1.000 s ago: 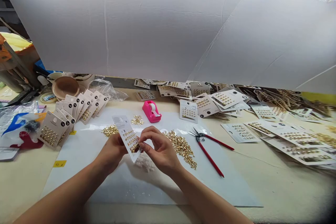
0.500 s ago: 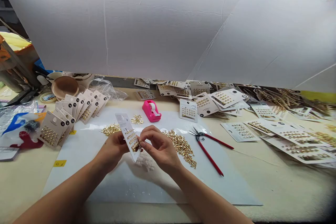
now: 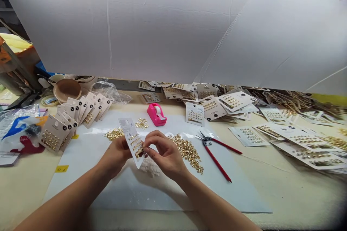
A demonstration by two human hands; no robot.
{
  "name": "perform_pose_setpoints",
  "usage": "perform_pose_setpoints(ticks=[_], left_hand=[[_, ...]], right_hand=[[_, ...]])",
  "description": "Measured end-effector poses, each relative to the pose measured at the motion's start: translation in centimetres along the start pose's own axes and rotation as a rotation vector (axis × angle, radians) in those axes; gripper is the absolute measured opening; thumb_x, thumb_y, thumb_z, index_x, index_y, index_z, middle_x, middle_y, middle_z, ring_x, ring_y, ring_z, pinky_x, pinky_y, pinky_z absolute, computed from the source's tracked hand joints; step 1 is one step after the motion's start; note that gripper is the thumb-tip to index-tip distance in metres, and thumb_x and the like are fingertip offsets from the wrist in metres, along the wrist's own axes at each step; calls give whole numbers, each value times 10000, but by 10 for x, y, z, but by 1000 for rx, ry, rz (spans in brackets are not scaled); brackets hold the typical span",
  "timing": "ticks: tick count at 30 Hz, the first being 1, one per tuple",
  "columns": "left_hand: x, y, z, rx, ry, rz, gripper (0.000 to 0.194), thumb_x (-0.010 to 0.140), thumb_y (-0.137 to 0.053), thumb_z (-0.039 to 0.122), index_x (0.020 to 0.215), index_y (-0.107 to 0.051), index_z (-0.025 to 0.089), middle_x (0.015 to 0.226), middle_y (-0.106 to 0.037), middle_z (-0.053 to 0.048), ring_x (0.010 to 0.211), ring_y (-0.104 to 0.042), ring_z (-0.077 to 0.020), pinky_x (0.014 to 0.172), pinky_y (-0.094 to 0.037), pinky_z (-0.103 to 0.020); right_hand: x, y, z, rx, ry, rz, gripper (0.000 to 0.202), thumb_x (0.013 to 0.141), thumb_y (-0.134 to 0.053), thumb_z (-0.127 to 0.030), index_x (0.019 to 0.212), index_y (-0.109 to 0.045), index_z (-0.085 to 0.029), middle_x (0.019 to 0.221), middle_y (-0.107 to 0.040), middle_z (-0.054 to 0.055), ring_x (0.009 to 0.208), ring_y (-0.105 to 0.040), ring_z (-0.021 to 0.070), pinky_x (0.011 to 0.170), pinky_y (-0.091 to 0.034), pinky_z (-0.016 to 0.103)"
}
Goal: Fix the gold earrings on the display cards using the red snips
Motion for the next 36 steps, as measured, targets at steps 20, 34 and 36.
perform_pose_setpoints(ticks=[20, 34, 36], left_hand=[[-1, -3, 6, 31, -6, 15, 202, 603, -787, 184, 800, -743, 171, 714, -708, -27, 722, -630, -183, 752, -460, -313], [1, 1, 1, 34, 9, 24, 219, 588, -796, 198, 796, -735, 164, 747, -714, -33, 757, -632, -195, 763, -458, -315], [1, 0, 2, 31, 13, 21, 245, 585, -799, 212, 817, -737, 167, 764, -718, -38, 773, -638, -207, 777, -464, -330]], right_hand=[[-1, 0, -1, -8, 11, 16, 62, 802, -605, -173, 776, -631, -223, 804, -517, 18, 736, -538, 149, 609, -496, 295], [-1, 0, 3, -72, 3, 7, 33, 779, -636, -197, 765, -647, -225, 795, -544, 25, 759, -554, 165, 688, -475, 324], [-1, 1, 6, -10, -3, 15, 21, 786, -637, -225, 769, -648, -229, 794, -533, 23, 750, -550, 161, 671, -484, 318]])
Point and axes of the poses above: each hand's wrist, its own x-axis towards the middle knuckle, its own y-axis out of the back of the hand, z = x × y, the point moved 10 cm from there along x, towards the middle knuckle
